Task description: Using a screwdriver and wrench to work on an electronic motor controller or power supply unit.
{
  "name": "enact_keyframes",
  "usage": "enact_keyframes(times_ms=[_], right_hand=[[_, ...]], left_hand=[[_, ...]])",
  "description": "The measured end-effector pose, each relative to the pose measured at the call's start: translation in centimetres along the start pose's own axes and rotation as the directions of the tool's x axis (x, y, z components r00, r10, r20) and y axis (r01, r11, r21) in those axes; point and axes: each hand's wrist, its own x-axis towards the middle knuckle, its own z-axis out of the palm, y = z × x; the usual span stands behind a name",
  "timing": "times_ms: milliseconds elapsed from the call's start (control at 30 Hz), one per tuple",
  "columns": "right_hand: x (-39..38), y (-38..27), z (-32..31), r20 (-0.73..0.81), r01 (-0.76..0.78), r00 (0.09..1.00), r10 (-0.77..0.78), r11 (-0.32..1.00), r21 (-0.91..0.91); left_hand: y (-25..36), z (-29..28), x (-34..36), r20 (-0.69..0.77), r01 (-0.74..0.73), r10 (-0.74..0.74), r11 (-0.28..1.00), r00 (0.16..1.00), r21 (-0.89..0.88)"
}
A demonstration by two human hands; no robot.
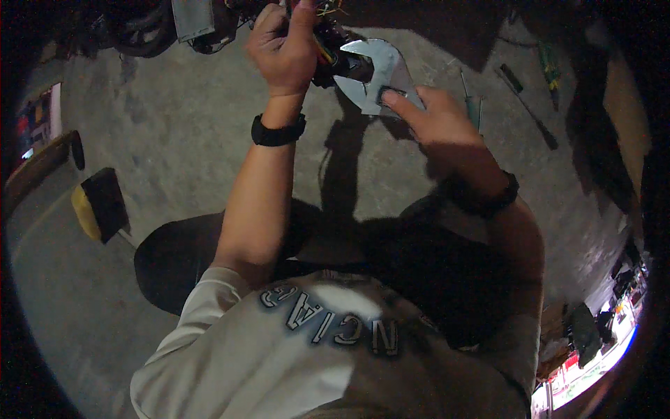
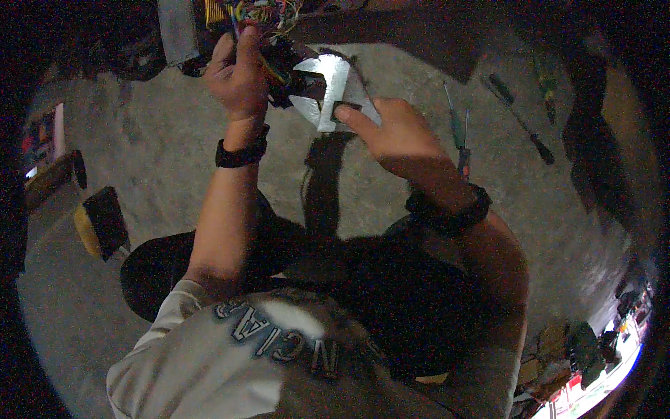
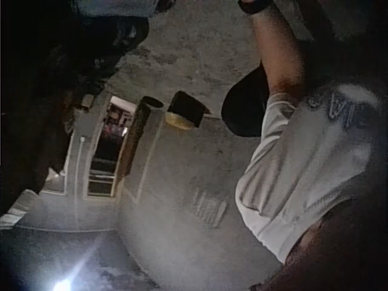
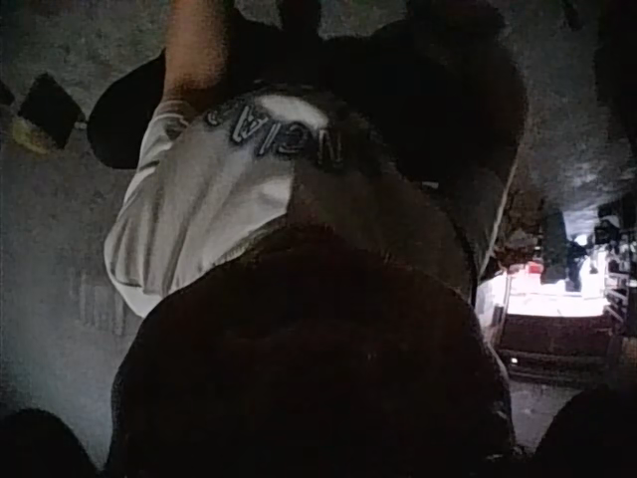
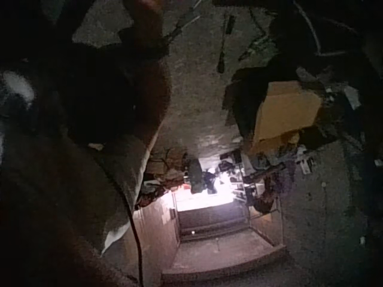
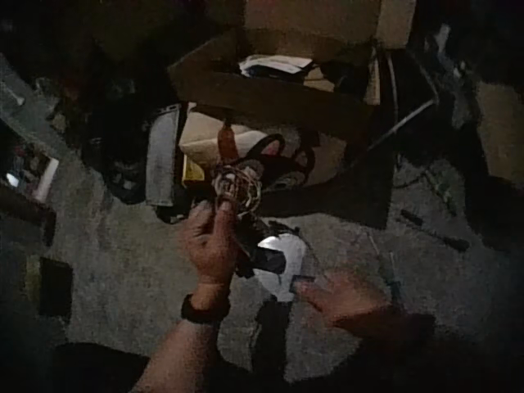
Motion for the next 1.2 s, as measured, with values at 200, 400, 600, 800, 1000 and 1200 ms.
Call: enact_keyframes(times_ms=[200, 400, 600, 800, 1000, 1200], right_hand=[[-1.5, 1.6, -1.0, -0.072, 0.308, 0.941, -0.329, 0.927, -0.213], [2.6, 9.9, 2.0, -0.179, -0.104, 0.979, 0.101, 0.995, -0.007], [4.3, 18.4, 3.8, -0.291, -0.232, 0.928, 0.231, 0.972, 0.031], [4.5, 19.9, 4.5, -0.290, -0.245, 0.903, 0.316, 0.935, 0.258], [4.8, 21.0, 3.9, -0.268, -0.269, 0.908, 0.322, 0.939, 0.217], [4.7, 22.0, 4.9, -0.193, -0.310, 0.914, 0.357, 0.921, 0.235]], left_hand=[[0.7, -0.4, 1.5, 0.158, -0.125, 0.084, 0.955, 0.984, 0.270], [-2.5, -2.0, 3.4, 0.210, -0.212, 0.146, 0.918, 0.967, 0.335], [-2.9, -2.8, 4.0, 0.206, 0.016, -0.042, 0.992, 0.978, 0.127], [-1.8, -4.1, 2.9, 0.201, -0.024, -0.044, 0.945, 0.979, 0.326], [-2.8, -5.6, 2.6, 0.001, 0.291, -0.291, 0.956, 0.957, 0.049], [-2.8, -6.7, 1.0, -0.039, 0.472, -0.470, 0.879, 0.882, 0.065]])
